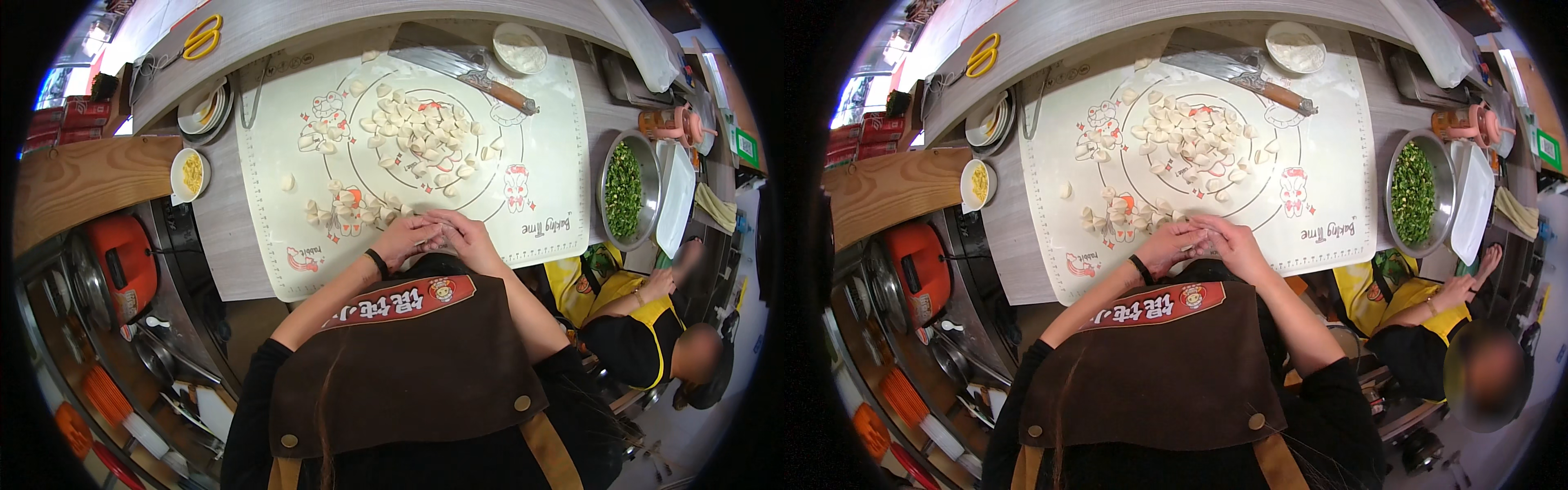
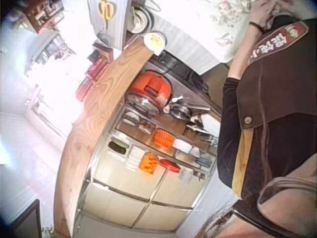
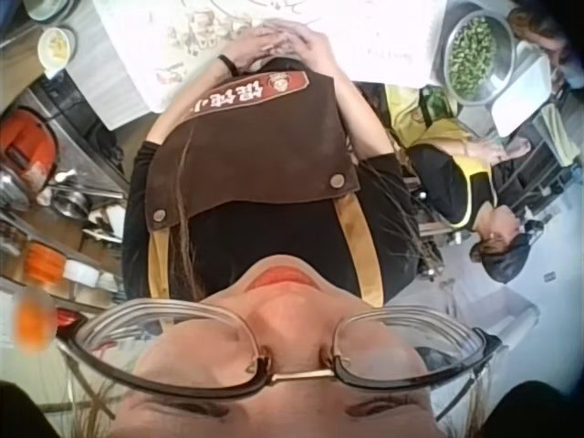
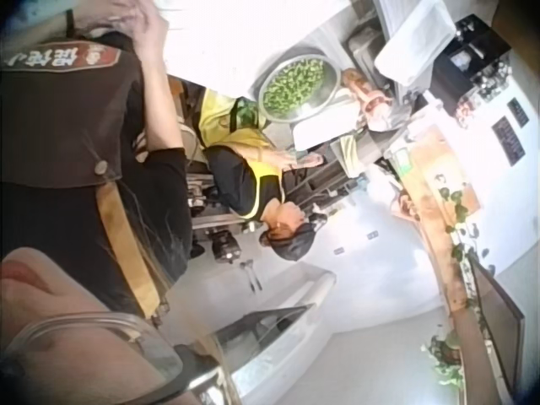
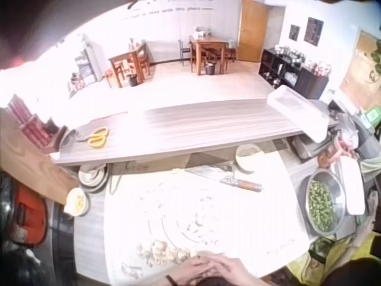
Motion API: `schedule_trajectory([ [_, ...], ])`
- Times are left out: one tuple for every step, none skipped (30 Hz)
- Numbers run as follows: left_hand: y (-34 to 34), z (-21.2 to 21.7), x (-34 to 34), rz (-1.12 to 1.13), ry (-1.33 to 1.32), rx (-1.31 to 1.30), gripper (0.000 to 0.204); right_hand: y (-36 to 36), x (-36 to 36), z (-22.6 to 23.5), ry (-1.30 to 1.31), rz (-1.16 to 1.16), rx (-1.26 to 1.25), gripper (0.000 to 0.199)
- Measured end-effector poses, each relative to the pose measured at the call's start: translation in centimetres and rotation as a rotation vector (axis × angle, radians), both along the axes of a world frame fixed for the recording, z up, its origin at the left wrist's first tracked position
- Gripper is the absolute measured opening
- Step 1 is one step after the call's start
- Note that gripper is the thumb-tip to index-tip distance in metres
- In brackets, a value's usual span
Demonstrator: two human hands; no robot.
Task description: The person cuts a long dough rope into small pieces using a knife, then rolls each piece into a ball and flattens it into a round wrapper on a silicone mat. A coworker in a yellow apron is visible nearby handling a bowl of green filling.
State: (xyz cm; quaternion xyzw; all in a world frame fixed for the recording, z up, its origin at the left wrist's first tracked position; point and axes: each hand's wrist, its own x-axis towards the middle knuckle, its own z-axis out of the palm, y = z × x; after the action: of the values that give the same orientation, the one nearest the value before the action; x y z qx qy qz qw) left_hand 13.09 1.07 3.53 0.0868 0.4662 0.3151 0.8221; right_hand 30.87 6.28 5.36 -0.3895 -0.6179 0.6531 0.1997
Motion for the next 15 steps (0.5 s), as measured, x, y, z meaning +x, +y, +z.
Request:
schedule_trajectory([
  [0.0, 0.1, 0.0, 0.01, 0.008, -0.008, 0.017, 0.2, 0.2, 0.0, -0.059, 0.004, 0.019, 0.027],
  [0.1, 0.2, -0.1, 0.021, 0.017, -0.017, 0.016, 0.3, 0.5, 0.0, -0.118, 0.009, 0.037, 0.024],
  [0.1, 0.2, -0.1, 0.033, 0.025, -0.025, 0.016, 0.5, 0.5, 0.0, -0.177, 0.015, 0.056, 0.021],
  [0.1, 0.0, -0.1, 0.025, 0.059, -0.01, 0.016, 0.5, 0.6, -0.1, -0.164, -0.004, 0.02, 0.019],
  [0.1, -0.4, 0.1, 0.018, 0.093, 0.005, 0.015, 0.5, 0.6, -0.3, -0.152, -0.023, -0.017, 0.017],
  [0.1, -0.8, 0.3, 0.011, 0.127, 0.019, 0.015, 0.5, 0.6, -0.6, -0.14, -0.041, -0.054, 0.015],
  [0.1, -1.0, 0.4, -0.013, 0.166, 0.042, 0.016, 0.4, 1.0, -1.4, -0.14, -0.043, -0.083, 0.016],
  [0.2, -1.2, 0.5, -0.037, 0.208, 0.066, 0.016, 0.4, 1.3, -2.2, -0.138, -0.044, -0.112, 0.017],
  [0.2, -1.4, 0.7, -0.06, 0.249, 0.09, 0.017, 0.3, 1.6, -3.0, -0.136, -0.045, -0.141, 0.018],
  [0.2, -1.6, 0.7, -0.027, 0.255, 0.09, 0.017, 0.7, 1.4, -2.8, -0.181, -0.092, -0.052, 0.02],
  [0.2, -1.9, 0.8, 0.006, 0.26, 0.091, 0.018, 1.1, 1.2, -2.6, -0.225, -0.139, 0.038, 0.022],
  [0.2, -2.1, 0.8, 0.04, 0.265, 0.091, 0.019, 1.5, 0.9, -2.4, -0.269, -0.187, 0.127, 0.023],
  [0.2, -2.2, 0.7, 0.043, 0.283, 0.09, 0.019, 1.9, 0.7, -2.6, -0.337, -0.175, 0.205, 0.025],
  [0.3, -2.3, 0.6, 0.046, 0.301, 0.088, 0.02, 2.5, 0.4, -2.7, -0.404, -0.164, 0.283, 0.026],
  [0.3, -2.3, 0.5, 0.049, 0.32, 0.087, 0.021, 3.0, 0.1, -2.9, -0.47, -0.151, 0.36, 0.028],
])
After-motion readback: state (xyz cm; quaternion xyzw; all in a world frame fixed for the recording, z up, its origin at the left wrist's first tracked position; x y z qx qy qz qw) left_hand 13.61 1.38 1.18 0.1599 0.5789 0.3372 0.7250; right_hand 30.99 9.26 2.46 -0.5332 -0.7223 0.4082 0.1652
